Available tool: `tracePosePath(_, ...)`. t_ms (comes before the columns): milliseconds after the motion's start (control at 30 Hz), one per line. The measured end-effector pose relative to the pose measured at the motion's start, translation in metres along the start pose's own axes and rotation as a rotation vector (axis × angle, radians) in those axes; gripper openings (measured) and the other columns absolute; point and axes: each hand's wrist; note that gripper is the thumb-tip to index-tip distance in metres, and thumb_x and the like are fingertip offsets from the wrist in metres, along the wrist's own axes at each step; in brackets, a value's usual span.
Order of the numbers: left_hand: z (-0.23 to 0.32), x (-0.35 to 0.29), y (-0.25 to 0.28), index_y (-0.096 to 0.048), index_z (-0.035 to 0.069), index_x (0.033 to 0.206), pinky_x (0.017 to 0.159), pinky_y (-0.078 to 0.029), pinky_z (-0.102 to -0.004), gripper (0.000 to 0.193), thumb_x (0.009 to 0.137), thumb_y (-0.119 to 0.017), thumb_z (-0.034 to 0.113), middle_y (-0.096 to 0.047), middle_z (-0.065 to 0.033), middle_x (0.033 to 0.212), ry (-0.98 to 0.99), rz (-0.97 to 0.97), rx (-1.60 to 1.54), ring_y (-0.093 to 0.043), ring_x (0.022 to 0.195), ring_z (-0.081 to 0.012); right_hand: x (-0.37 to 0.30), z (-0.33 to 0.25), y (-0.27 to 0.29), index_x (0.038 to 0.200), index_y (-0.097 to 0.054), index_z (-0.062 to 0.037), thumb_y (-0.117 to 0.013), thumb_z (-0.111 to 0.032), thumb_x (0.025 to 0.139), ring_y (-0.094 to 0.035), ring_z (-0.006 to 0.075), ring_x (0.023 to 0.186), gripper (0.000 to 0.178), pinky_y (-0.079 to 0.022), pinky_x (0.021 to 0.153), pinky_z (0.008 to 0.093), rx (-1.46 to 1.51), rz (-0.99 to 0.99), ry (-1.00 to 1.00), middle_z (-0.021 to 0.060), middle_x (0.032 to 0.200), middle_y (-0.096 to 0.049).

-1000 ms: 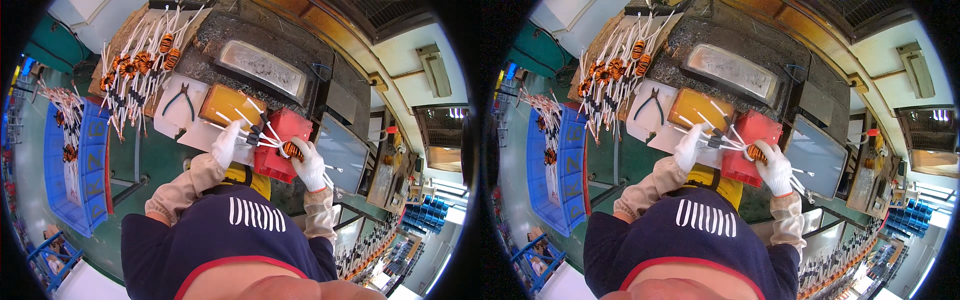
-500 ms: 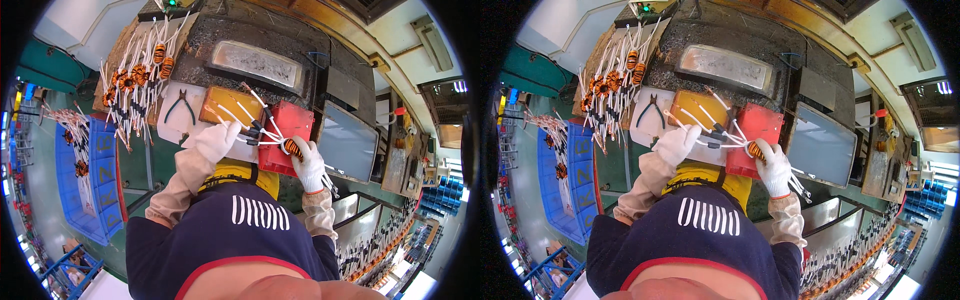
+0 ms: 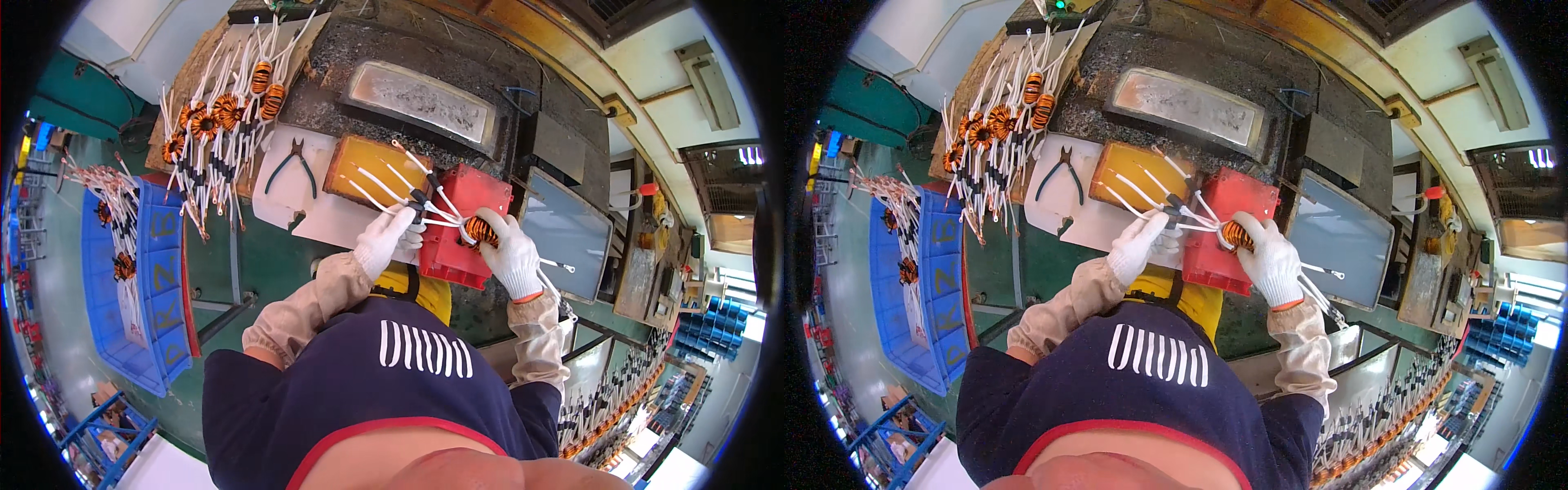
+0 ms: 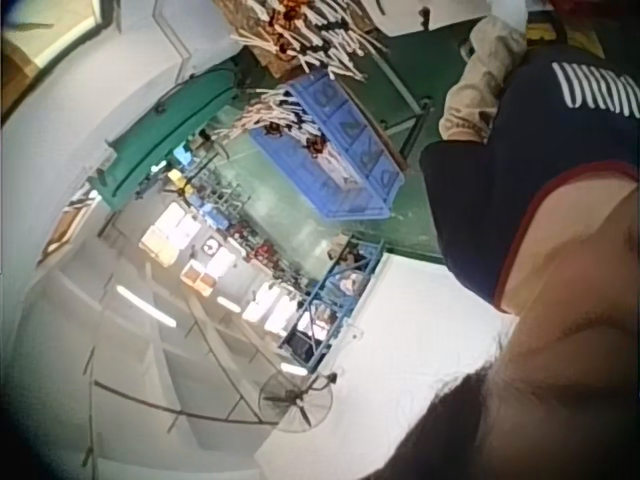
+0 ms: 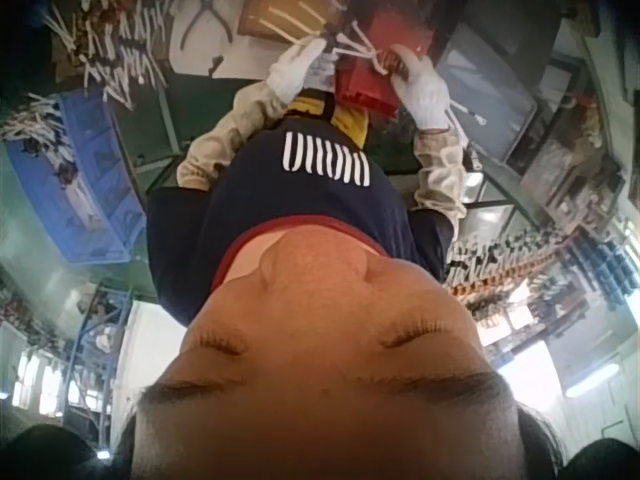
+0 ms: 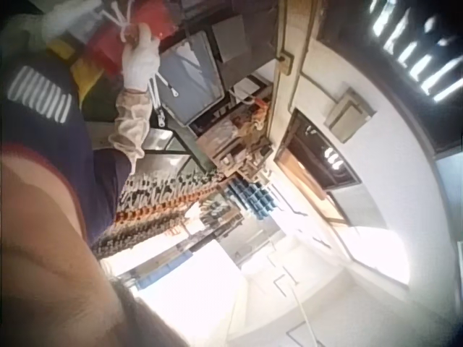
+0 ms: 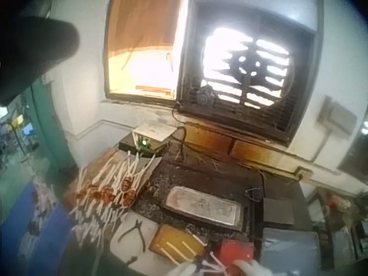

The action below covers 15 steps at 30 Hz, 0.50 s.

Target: The person repeatedly picks up copper-wound electrical components with white wires, places them into a red fixture, and applies heat to the wire ends, producing visible smoke. They then remove the components and place them onto a metal rack or into a blue bin. The process is repeated multiple times throughout the clip.

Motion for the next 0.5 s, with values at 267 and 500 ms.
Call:
tracePosePath(267,-0.009,0.012,0.010,-0.049,0.004,0.130,0.079,-0.055,-0.0334,0.044,0.098,-0.057,0.032,-0.066,-0.0118,0.109,-0.009,0.053,-0.081,-0.064,0.088,-0.0178,0.026,-0.013,0.015,0.120,-0.057,-0.0232,-0.066,-0.015,0.076,-0.065,0.0395,0.077,0.046,-0.054,0.067,0.0465,-0.077,-0.139,0.028,0.0176,0.094,-0.060)
tracePosePath(500,-0.016,0.019,0.017,-0.051,0.005,0.128,0.080,-0.054,-0.0345,0.041,0.097,-0.057,0.032,-0.066,-0.0109,0.110,-0.015,0.045,-0.126,-0.064,0.089,-0.0183,0.036,-0.017,0.017,0.120,-0.057,-0.0226,-0.067,-0.016,0.076,-0.065,0.0402,0.076,0.045,-0.053,0.067,0.0470,-0.111,-0.181,0.051,0.0184,0.092,-0.061)
Point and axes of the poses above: each hand's wrist, its own x-axis towards the middle knuckle, its own y-axis out of the back of the hand, z = x × y
